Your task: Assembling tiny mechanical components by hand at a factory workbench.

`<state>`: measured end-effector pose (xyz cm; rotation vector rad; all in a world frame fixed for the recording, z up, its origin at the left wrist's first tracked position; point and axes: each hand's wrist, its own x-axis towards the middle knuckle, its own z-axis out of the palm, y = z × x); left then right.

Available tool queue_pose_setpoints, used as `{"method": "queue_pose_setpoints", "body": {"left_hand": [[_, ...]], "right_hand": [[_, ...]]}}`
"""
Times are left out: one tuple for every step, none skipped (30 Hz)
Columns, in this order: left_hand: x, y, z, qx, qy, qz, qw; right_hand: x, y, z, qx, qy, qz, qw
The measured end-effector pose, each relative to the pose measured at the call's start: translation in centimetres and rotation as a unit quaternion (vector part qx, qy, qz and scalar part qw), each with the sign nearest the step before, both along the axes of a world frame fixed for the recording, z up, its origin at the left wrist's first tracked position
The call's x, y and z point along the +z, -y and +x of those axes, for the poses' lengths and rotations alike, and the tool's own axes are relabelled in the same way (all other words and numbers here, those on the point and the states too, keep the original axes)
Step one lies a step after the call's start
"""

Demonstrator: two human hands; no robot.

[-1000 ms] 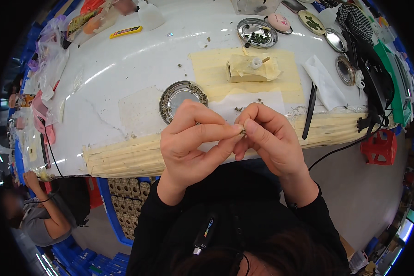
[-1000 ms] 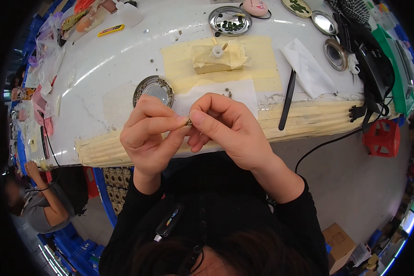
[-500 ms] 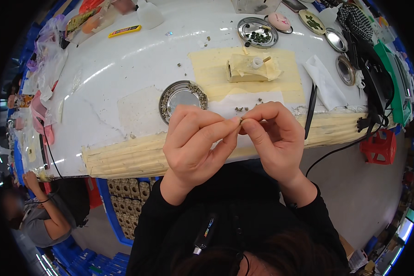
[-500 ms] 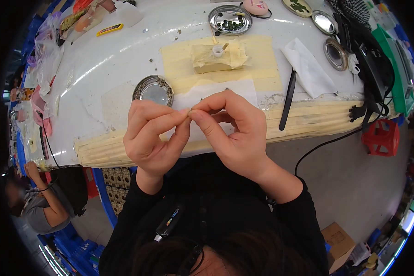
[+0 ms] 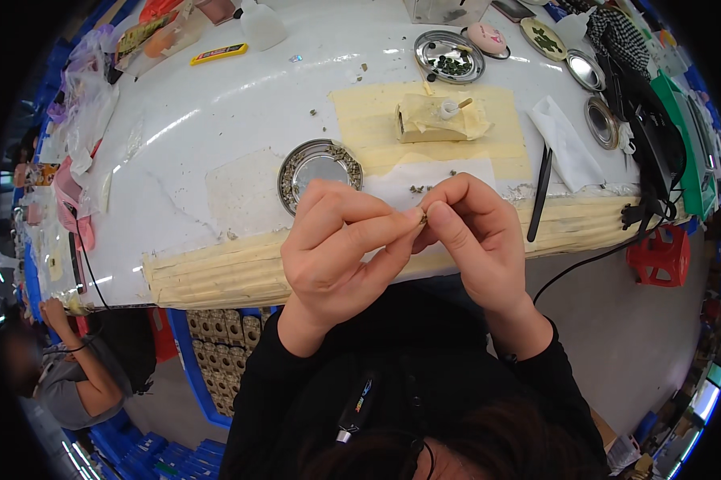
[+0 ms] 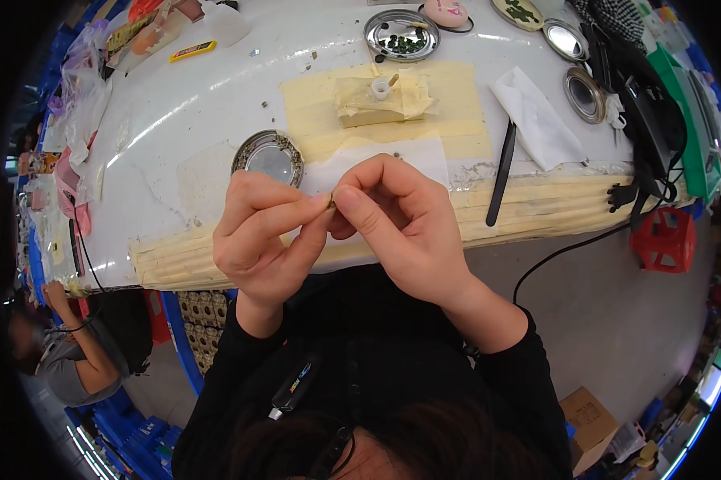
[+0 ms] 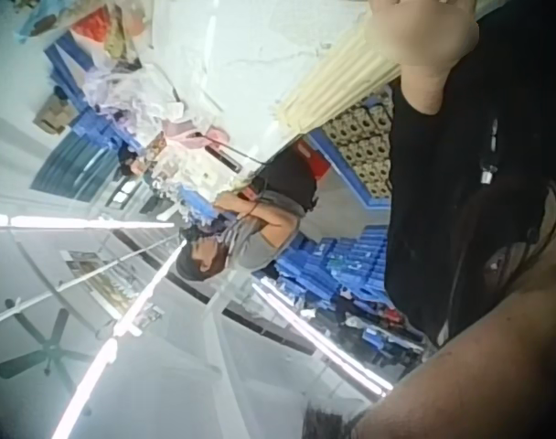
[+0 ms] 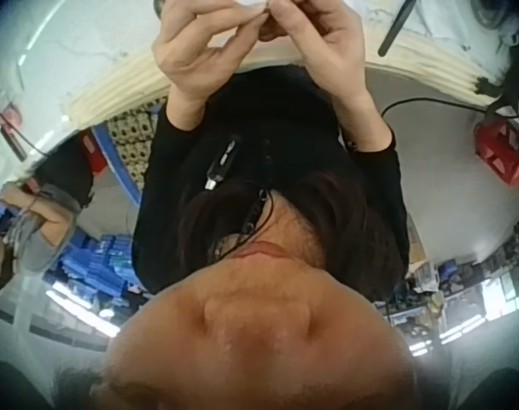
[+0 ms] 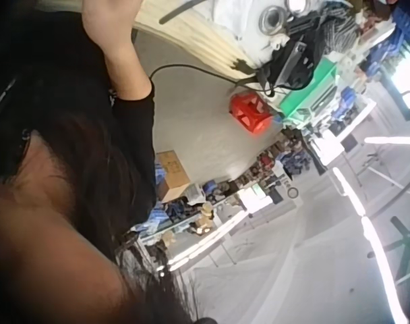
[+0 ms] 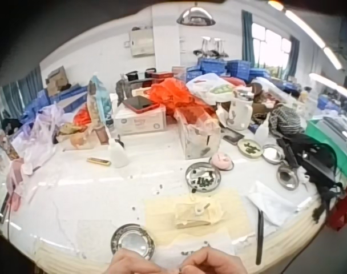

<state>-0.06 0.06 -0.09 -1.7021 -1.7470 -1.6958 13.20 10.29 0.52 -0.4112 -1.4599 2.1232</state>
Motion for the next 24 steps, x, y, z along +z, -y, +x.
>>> {"method": "queue_pose_setpoints", "body": {"left_hand": [[0.0,0.1,0.0,-0.010,0.014,-0.003,1.000],[0.1,0.2,-0.1,-0.020,0.028,-0.006,0.999],[0.0,0.2,-0.2,-0.031,0.040,-0.008,0.999],[-0.1,0.2,-0.3,-0.042,0.052,-0.011,0.998],[-0.1,0.2,-0.3,-0.053,0.063,-0.013,0.996],[-0.1,0.2,-0.5,-0.059,0.065,-0.013,0.996],[-0.1,0.2,-0.6,-0.065,0.068,-0.013,0.996],[-0.1,0.2,-0.6,-0.070,0.070,-0.014,0.995],[-0.1,0.1,-0.5,-0.058,0.057,-0.013,0.997],[0.0,0.1,-0.4,-0.045,0.044,-0.012,0.998],[0.0,0.0,-0.2,-0.033,0.030,-0.011,0.999],[0.0,-0.1,-0.1,-0.015,0.012,-0.008,1.000],[0.0,-0.1,0.0,0.003,-0.007,-0.005,1.000],[0.0,-0.2,0.1,0.021,-0.025,-0.002,0.999],[0.0,-0.2,0.1,0.022,-0.029,-0.001,0.999],[0.0,-0.2,0.1,0.023,-0.032,0.000,0.999],[0.0,-0.2,0.1,0.024,-0.036,0.001,0.999],[0.0,-0.2,0.1,0.022,-0.035,0.002,0.999],[0.0,-0.1,0.1,0.020,-0.034,0.002,0.999],[0.0,-0.1,0.1,0.017,-0.032,0.003,0.999],[0.0,-0.1,0.1,0.021,-0.028,0.004,0.999],[0.0,-0.2,0.1,0.024,-0.024,0.005,0.999],[0.0,-0.2,0.2,0.027,-0.021,0.005,0.999],[0.0,-0.3,0.2,0.034,-0.019,0.003,0.999]], "right_hand": [[0.0,-0.2,0.0,0.021,0.000,-0.028,0.999],[0.0,-0.3,0.1,0.042,0.000,-0.055,0.998],[0.0,-0.6,0.1,0.060,0.002,-0.083,0.995],[0.0,-0.8,0.2,0.077,0.003,-0.111,0.991],[0.1,-1.0,0.2,0.093,0.005,-0.139,0.986],[0.2,-1.0,0.3,0.094,0.009,-0.143,0.985],[0.4,-1.1,0.4,0.095,0.014,-0.147,0.984],[0.4,-1.1,0.4,0.096,0.018,-0.151,0.984],[0.5,-0.8,0.4,0.064,0.023,-0.090,0.994],[0.5,-0.3,0.4,0.031,0.028,-0.028,0.999],[0.5,0.0,0.4,-0.003,0.032,0.033,0.999],[0.5,0.1,0.3,-0.013,0.040,0.070,0.997],[0.4,0.2,0.3,-0.022,0.048,0.107,0.993],[0.4,0.2,0.3,-0.032,0.055,0.144,0.988],[0.3,0.2,0.2,-0.025,0.040,0.103,0.994],[0.1,0.1,0.2,-0.017,0.025,0.062,0.998],[0.0,0.0,0.1,-0.010,0.010,0.021,1.000],[0.0,0.0,0.1,-0.011,0.001,0.008,1.000],[0.0,-0.1,0.1,-0.013,-0.009,-0.004,1.000],[-0.1,-0.1,0.0,-0.015,-0.018,-0.017,1.000],[-0.2,-0.1,0.0,-0.046,-0.012,0.071,0.996],[-0.5,-0.1,0.0,-0.077,-0.007,0.158,0.984],[-0.6,-0.1,-0.1,-0.108,-0.001,0.244,0.964],[-0.6,-0.2,-0.3,-0.146,-0.004,0.359,0.922]]}}
